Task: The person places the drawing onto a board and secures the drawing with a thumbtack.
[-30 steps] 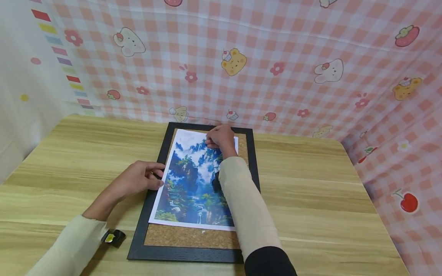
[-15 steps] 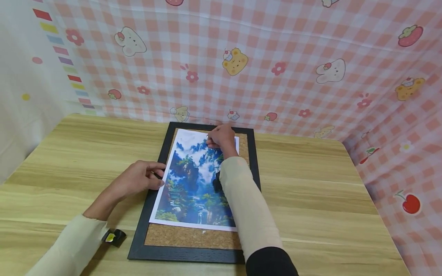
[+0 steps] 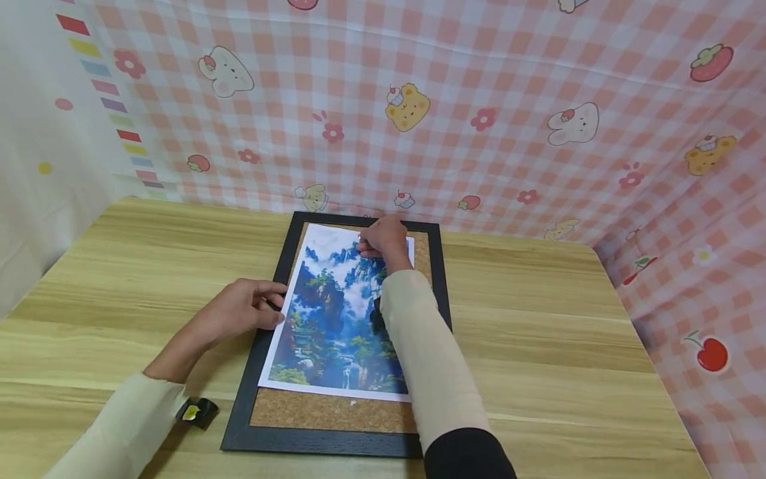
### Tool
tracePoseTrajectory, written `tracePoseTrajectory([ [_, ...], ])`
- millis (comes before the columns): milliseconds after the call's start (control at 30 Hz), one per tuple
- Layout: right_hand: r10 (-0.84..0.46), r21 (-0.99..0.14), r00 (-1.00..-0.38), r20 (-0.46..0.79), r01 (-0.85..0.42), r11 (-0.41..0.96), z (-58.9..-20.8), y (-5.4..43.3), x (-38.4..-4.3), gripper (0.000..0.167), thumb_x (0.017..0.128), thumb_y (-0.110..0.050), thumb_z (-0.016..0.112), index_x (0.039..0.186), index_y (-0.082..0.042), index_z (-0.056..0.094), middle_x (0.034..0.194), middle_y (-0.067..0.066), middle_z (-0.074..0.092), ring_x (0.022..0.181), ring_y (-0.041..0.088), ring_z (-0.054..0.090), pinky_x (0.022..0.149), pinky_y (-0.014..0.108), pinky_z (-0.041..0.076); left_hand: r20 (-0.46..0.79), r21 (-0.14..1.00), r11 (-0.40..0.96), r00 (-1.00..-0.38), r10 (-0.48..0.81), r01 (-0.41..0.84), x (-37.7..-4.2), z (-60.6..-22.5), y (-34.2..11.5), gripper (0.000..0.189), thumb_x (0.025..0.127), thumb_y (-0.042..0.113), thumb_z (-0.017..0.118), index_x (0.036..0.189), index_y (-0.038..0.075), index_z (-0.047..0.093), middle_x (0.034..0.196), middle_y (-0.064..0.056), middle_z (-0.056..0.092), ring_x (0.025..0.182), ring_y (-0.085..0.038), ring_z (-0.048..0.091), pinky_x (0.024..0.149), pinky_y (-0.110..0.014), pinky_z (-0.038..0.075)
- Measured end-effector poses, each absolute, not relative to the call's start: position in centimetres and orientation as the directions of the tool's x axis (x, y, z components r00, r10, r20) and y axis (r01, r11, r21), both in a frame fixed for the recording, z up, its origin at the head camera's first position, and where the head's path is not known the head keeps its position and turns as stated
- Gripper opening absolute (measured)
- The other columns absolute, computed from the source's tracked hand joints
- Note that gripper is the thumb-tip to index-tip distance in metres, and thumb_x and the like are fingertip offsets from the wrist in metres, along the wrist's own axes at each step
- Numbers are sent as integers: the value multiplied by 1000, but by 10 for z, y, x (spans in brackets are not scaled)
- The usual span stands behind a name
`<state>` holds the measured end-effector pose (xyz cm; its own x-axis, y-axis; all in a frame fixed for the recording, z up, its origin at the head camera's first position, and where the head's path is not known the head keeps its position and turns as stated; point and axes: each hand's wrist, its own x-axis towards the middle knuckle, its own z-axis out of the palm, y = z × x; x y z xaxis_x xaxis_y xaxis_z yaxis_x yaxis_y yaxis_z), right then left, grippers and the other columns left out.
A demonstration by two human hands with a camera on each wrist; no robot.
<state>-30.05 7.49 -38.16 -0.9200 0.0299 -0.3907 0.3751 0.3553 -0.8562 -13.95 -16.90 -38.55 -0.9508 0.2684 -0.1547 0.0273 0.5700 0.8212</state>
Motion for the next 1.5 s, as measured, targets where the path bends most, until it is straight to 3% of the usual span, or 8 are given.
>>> tracePoseTrajectory([
  [500, -40, -860, -902, -430, 395, 324, -377, 82, -301, 9, 95, -5, 67, 95, 4, 72, 77, 11, 71, 61, 15, 69, 65, 32, 60, -151, 811, 583, -948, 279, 42, -142, -385, -169, 52, 89, 2, 72, 137, -10, 57, 104, -10, 67, 87, -21, 60, 72, -33, 52],
  [600, -61, -869, -891, -449, 420, 263, -375, 84, -301, 17, 96, -5, 67, 108, 6, 71, 84, 12, 71, 66, 17, 71, 67, 32, 61, -154, 806, 589, -946, 285, 46, -143, -384, -170, 52, 88, 2, 72, 136, -10, 57, 103, -10, 67, 87, -21, 61, 73, -33, 52],
  [633, -68, -872, -889, -453, 426, 241, -374, 85, -301, 24, 97, -6, 67, 119, 5, 68, 86, 13, 71, 67, 18, 71, 68, 33, 61, -156, 805, 591, -945, 287, 47, -143, -384, -170, 51, 88, 2, 72, 136, -10, 57, 103, -10, 67, 86, -21, 61, 73, -33, 53],
  [733, -89, -879, -885, -456, 432, 203, -373, 86, -302, 50, 99, -10, 65, 147, -6, 52, 92, 13, 71, 71, 19, 73, 69, 34, 61, -161, 803, 594, -941, 297, 50, -144, -383, -171, 51, 88, 2, 72, 136, -11, 58, 102, -11, 67, 85, -20, 62, 73, -33, 53],
  [833, -112, -887, -888, -445, 420, 191, -372, 86, -301, 65, 101, -15, 63, 159, -18, 35, 96, 13, 70, 73, 21, 73, 71, 36, 61, -165, 803, 594, -938, 305, 52, -143, -381, -171, 51, 89, 3, 72, 136, -11, 57, 102, -11, 67, 83, -19, 63, 73, -33, 54],
  [1267, -143, -874, -876, -462, 421, 241, -366, 101, -294, 56, 104, -25, 60, 156, -21, 41, 115, 12, 68, 91, 23, 71, 80, 39, 60, -159, 792, 606, -936, 313, 68, -143, -376, -171, 48, 91, 5, 71, 135, -11, 58, 101, -9, 68, 87, -21, 62, 71, -33, 54],
  [1367, -148, -880, -879, -453, 415, 229, -361, 105, -293, 48, 104, -26, 61, 149, -15, 49, 116, 12, 67, 92, 23, 70, 83, 40, 59, -162, 787, 613, -938, 306, 64, -143, -375, -171, 47, 92, 6, 71, 134, -10, 59, 101, -9, 68, 86, -20, 63, 72, -33, 55],
  [1500, -175, -906, -893, -414, 384, 181, -350, 111, -287, 45, 103, -27, 62, 143, -7, 55, 120, 15, 65, 105, 31, 68, 91, 45, 56, -188, 813, 581, -935, 301, 24, -142, -375, -169, 46, 93, 4, 69, 134, -11, 58, 100, -12, 67, 84, -19, 67, 73, -33, 58],
])
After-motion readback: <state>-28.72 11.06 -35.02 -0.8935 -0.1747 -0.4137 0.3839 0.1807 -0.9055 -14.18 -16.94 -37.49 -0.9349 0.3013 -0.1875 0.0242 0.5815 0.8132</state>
